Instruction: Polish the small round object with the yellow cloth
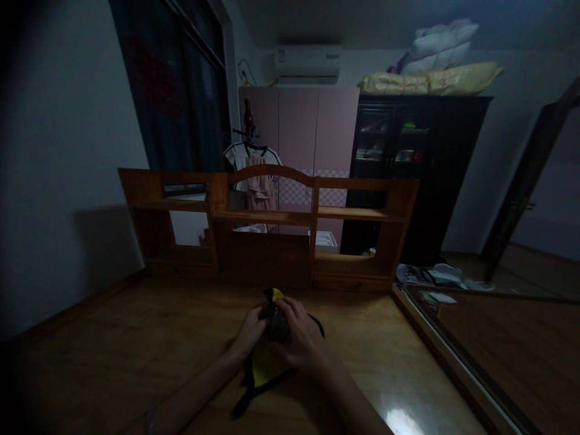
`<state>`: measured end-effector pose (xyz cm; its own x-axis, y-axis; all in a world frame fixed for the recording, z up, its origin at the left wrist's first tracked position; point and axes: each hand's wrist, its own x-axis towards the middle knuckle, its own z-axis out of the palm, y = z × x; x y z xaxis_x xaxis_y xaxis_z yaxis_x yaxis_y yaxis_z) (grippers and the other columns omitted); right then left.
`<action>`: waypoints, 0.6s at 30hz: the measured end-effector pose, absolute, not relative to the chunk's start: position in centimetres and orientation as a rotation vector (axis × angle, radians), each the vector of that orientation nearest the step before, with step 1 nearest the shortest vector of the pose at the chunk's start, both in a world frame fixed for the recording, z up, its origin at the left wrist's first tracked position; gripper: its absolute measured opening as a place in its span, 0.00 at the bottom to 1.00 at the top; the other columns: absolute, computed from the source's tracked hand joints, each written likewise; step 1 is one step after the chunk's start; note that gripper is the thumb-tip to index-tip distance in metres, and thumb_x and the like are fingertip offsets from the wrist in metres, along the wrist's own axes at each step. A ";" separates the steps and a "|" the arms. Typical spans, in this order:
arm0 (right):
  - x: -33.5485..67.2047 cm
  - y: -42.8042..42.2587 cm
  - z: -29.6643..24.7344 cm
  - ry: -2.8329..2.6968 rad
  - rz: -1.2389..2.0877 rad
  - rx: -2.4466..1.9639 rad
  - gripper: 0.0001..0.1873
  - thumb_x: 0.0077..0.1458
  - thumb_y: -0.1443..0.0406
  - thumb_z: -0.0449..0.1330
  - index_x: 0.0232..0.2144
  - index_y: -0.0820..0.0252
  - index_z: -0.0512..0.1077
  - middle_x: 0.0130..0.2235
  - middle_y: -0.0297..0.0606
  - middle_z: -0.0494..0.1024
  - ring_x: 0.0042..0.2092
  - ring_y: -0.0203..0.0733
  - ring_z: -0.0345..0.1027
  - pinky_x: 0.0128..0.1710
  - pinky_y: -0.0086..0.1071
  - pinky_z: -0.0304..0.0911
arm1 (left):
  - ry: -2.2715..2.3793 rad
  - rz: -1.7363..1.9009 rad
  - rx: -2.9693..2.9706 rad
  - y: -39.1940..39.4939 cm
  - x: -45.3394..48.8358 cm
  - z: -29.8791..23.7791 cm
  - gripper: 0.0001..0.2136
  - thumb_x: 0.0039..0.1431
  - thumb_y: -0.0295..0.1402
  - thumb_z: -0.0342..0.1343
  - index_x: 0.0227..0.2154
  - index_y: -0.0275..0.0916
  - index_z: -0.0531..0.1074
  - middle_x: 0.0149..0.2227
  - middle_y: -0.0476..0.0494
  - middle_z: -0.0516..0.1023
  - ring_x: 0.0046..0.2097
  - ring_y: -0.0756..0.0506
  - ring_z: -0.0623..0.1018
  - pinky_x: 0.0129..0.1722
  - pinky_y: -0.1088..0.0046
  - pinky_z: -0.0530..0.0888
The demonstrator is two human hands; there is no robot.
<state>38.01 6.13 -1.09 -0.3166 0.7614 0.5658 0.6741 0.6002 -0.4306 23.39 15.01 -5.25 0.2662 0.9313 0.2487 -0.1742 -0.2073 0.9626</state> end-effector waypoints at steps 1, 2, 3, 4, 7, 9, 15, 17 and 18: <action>37.9 6.2 -1.1 -2.061 0.126 -1.136 0.44 0.44 0.67 0.65 0.60 0.53 0.50 0.60 0.43 0.56 0.60 0.49 0.52 0.58 0.43 0.56 | 0.760 1.213 1.356 15.0 23.4 -5.2 0.12 0.41 0.28 0.58 0.32 0.31 0.77 0.33 0.43 0.80 0.36 0.44 0.76 0.37 0.71 0.72; 37.8 6.2 -1.2 -2.058 0.105 -1.137 0.43 0.44 0.69 0.65 0.60 0.53 0.51 0.60 0.43 0.56 0.60 0.49 0.52 0.58 0.43 0.56 | 0.747 1.205 1.309 14.8 23.5 -5.2 0.12 0.41 0.29 0.58 0.32 0.32 0.76 0.33 0.42 0.80 0.35 0.44 0.76 0.37 0.71 0.72; 37.7 6.3 -1.3 -2.058 0.082 -1.135 0.43 0.43 0.70 0.65 0.59 0.53 0.52 0.60 0.43 0.55 0.61 0.49 0.51 0.58 0.43 0.56 | 0.728 1.190 1.256 14.7 23.5 -5.1 0.12 0.41 0.30 0.59 0.32 0.32 0.76 0.33 0.42 0.79 0.35 0.44 0.76 0.36 0.71 0.72; 37.6 6.5 -1.4 -2.060 0.059 -1.127 0.42 0.43 0.72 0.64 0.59 0.52 0.53 0.61 0.43 0.55 0.61 0.49 0.51 0.58 0.44 0.56 | 0.699 1.166 1.205 14.5 23.5 -5.1 0.13 0.42 0.32 0.59 0.33 0.32 0.76 0.33 0.43 0.79 0.34 0.44 0.76 0.36 0.71 0.72; 37.5 6.9 -1.9 -2.073 0.007 -1.082 0.40 0.44 0.75 0.61 0.58 0.52 0.55 0.62 0.43 0.52 0.62 0.49 0.48 0.58 0.45 0.56 | 0.628 1.074 1.140 14.2 23.6 -5.2 0.14 0.45 0.34 0.59 0.35 0.33 0.75 0.33 0.43 0.79 0.33 0.45 0.76 0.35 0.71 0.72; 37.6 7.2 -2.1 -2.076 0.005 -1.070 0.38 0.45 0.74 0.60 0.58 0.51 0.55 0.62 0.43 0.53 0.62 0.49 0.48 0.58 0.45 0.56 | 0.640 1.038 1.174 14.4 23.6 -5.7 0.12 0.44 0.34 0.59 0.33 0.33 0.75 0.32 0.43 0.79 0.32 0.46 0.76 0.34 0.72 0.72; 38.1 7.1 -1.8 -2.050 0.102 -1.102 0.45 0.43 0.64 0.67 0.60 0.52 0.51 0.62 0.44 0.53 0.61 0.51 0.50 0.57 0.46 0.56 | 0.782 1.127 1.324 16.0 23.6 -7.2 0.09 0.39 0.28 0.58 0.27 0.32 0.76 0.29 0.44 0.79 0.31 0.45 0.76 0.33 0.73 0.72; 38.1 6.7 -1.6 -2.064 0.145 -1.111 0.47 0.44 0.61 0.67 0.61 0.53 0.48 0.62 0.45 0.52 0.62 0.51 0.49 0.59 0.45 0.55 | 0.796 1.161 1.355 16.3 23.6 -7.3 0.11 0.39 0.26 0.56 0.29 0.33 0.76 0.31 0.44 0.80 0.34 0.44 0.76 0.35 0.72 0.73; 38.1 6.6 -1.5 -2.073 0.163 -1.118 0.47 0.45 0.60 0.66 0.62 0.53 0.47 0.62 0.45 0.52 0.62 0.50 0.50 0.59 0.44 0.54 | 0.804 1.176 1.364 16.3 23.5 -7.4 0.12 0.38 0.25 0.55 0.30 0.33 0.76 0.32 0.43 0.80 0.35 0.43 0.77 0.36 0.71 0.73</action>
